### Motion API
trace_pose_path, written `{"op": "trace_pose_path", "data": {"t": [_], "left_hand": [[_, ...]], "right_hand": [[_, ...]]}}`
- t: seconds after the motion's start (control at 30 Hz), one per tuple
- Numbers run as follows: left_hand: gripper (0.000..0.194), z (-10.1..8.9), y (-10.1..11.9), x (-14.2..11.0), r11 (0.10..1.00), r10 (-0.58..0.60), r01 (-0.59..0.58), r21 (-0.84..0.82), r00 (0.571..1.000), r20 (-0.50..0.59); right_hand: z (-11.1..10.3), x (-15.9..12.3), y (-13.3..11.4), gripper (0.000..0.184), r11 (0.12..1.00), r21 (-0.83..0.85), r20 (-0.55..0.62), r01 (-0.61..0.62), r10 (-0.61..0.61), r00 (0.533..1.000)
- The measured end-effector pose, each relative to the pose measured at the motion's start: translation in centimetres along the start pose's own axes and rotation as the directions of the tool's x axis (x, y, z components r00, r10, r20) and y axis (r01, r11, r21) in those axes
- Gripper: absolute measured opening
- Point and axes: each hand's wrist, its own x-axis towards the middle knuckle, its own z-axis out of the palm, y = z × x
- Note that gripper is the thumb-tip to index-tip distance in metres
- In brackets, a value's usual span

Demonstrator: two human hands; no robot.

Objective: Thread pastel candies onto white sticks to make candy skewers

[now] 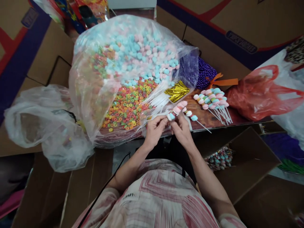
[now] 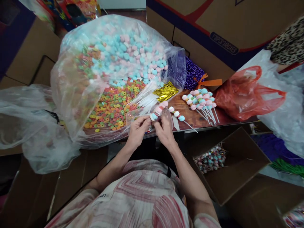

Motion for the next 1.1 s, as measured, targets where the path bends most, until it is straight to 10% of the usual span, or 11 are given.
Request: {"op": "trace_pose_path", "data": {"t": [0.2, 0.5, 0.9, 1.1], "left_hand": [[0.039, 1.0, 0.3, 1.2, 0.858, -0.36, 0.346, -0.379, 0.932, 0.036], [0.038, 2.0, 1.0, -0.1, 0.828, -0.393, 0.381, -0.412, 0.918, 0.058], [0.034, 1.6, 1.8, 0.1, 0.912, -0.196, 0.254, -0.323, 0.959, 0.203], [0.039, 0.9, 1.3, 0.3, 0.999, 0.005, -0.001, -0.034, 0.995, 0.103]], "right_hand": [[0.1, -1.2, 0.8, 0.027, 0.906, -0.275, -0.113, 0.323, -0.364, 0.925], [0.1, -0.9, 1.8, 0.019, 0.691, -0.513, -0.096, 0.51, -0.637, 0.765], [0.4, -1.7, -1.7, 0.016, 0.992, -0.109, -0.237, 0.064, -0.089, 0.967], [-1.0, -2.4, -3.3, 0.021, 0.98, -0.165, -0.272, 0.11, -0.153, 0.95]]}}
